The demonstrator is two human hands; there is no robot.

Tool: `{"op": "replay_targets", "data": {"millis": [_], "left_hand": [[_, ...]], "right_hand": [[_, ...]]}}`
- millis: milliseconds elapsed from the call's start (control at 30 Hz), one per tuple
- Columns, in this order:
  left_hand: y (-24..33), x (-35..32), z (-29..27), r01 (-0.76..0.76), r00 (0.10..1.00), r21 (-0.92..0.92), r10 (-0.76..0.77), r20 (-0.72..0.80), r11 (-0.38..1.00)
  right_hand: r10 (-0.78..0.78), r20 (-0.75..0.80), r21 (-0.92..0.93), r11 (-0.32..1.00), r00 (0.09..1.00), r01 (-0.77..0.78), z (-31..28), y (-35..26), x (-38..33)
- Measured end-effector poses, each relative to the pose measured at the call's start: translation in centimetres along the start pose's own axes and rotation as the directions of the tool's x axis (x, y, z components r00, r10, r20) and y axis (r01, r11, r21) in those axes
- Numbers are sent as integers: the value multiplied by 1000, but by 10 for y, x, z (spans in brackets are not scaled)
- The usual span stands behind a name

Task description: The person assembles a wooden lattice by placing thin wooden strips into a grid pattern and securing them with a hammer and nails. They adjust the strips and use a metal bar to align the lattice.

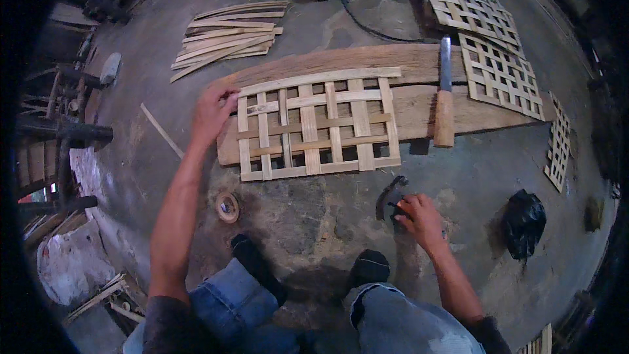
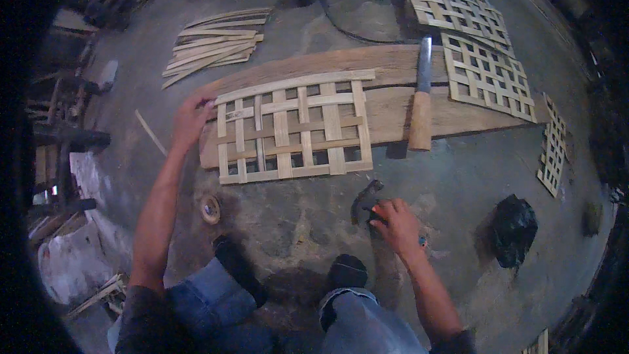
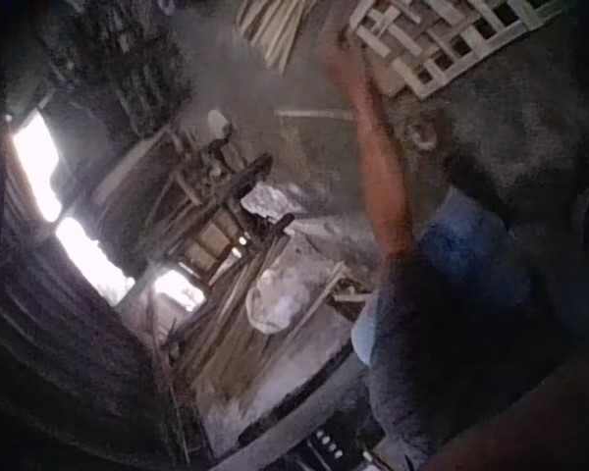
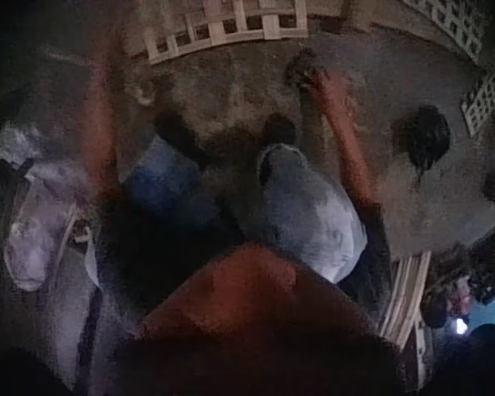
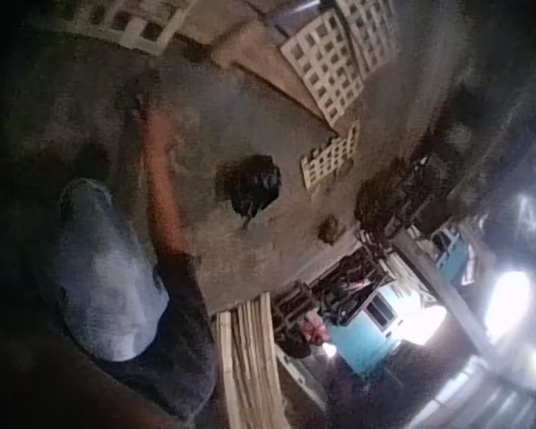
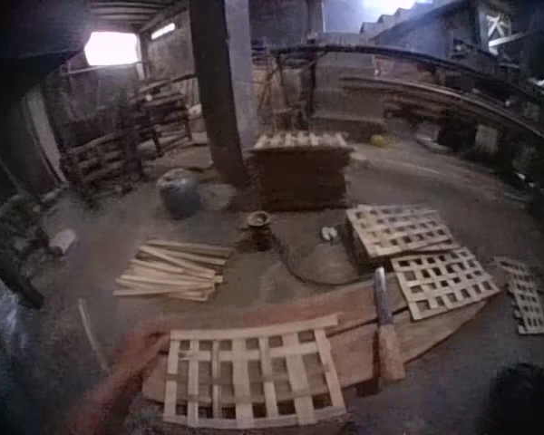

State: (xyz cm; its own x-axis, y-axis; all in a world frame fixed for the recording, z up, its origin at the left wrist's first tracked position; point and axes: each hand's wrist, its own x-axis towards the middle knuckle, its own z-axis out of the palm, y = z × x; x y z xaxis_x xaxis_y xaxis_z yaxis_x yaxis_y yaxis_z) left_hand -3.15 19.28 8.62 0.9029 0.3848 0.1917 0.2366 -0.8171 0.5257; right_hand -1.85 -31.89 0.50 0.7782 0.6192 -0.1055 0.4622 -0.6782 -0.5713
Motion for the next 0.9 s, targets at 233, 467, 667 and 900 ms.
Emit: {"op": "replay_targets", "data": {"millis": [233,467,667,900], "left_hand": [[56,96,49,-195,945,-148,226,238,970],[93,145,142,-290,885,-290,371,282,912],[115,127,161,-66,892,-402,234,387,913],[125,131,177,-73,884,-216,164,439,974]], "right_hand": [[245,11,77,967,970,-245,-31,-7,-57],[430,-96,84,902,898,-423,-143,-55,-10],[305,-31,-110,945,952,-307,-210,-133,100],[-21,117,-279,959,993,53,-153,-94,230]]}}
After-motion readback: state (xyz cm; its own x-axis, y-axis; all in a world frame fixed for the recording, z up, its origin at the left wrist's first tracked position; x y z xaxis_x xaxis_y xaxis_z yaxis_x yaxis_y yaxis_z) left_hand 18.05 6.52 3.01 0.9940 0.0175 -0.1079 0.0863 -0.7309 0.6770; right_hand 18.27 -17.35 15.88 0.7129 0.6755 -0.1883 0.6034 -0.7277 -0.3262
